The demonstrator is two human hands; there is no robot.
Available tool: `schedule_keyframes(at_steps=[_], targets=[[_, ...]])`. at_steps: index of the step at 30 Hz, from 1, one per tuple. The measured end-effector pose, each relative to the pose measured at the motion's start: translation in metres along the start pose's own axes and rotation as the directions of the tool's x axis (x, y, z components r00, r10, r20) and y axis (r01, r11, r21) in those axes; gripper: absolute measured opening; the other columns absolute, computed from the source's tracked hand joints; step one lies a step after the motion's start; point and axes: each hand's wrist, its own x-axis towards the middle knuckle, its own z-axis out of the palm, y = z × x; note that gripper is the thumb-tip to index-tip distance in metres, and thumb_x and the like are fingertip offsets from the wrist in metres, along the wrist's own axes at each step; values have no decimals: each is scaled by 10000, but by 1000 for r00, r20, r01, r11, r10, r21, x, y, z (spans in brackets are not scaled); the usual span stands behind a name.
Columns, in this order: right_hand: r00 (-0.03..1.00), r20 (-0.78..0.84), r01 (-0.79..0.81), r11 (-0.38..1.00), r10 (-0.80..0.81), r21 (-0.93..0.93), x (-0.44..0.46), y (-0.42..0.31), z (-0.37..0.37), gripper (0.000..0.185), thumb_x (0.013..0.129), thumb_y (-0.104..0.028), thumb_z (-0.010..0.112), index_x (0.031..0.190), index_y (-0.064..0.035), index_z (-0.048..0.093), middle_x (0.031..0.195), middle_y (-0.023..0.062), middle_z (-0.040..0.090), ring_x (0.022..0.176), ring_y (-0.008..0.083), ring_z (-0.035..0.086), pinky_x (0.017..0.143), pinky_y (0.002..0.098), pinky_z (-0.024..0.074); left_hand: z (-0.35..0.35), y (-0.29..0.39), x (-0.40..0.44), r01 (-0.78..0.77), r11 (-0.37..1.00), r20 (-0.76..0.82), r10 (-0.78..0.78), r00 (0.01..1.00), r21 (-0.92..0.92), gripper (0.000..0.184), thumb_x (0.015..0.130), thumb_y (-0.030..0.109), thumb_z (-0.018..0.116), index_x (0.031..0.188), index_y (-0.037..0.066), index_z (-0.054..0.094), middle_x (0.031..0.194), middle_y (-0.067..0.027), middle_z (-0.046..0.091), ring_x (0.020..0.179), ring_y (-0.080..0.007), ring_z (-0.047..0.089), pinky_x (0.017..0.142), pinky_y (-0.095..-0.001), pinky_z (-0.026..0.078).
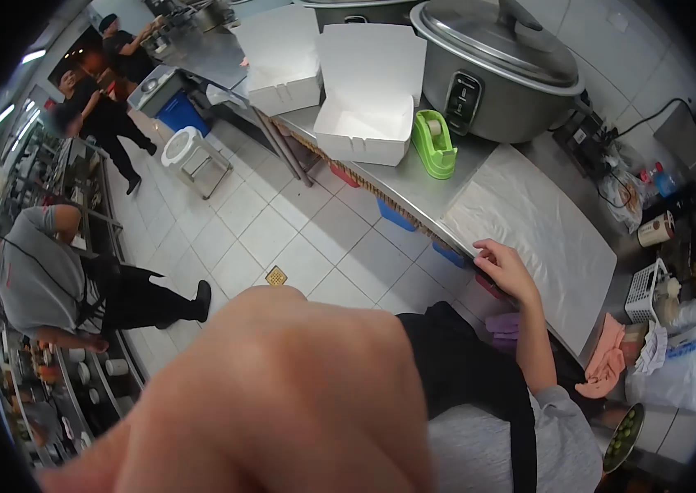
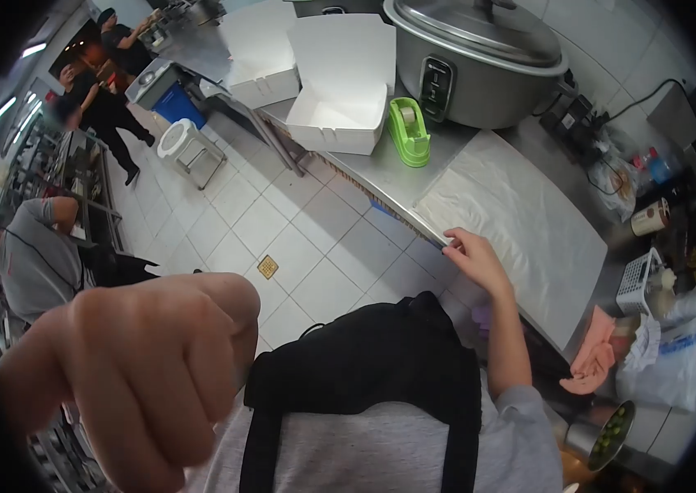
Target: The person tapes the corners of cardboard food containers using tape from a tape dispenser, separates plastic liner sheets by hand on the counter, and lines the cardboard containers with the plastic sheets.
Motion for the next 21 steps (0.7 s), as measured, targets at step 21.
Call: schedule_keyframes(at_steps=[21], targets=[[930, -83, -221, 724, 359, 653, 244, 15, 3, 206, 805, -168, 643, 859, 30, 626, 789, 88, 615, 732, 162, 600, 642, 284, 475, -130, -291, -210, 904, 316, -889, -263, 376, 289, 389, 849, 129, 610, 1214, 22, 525, 906, -52, 636, 843, -110, 592, 703, -255, 477]])
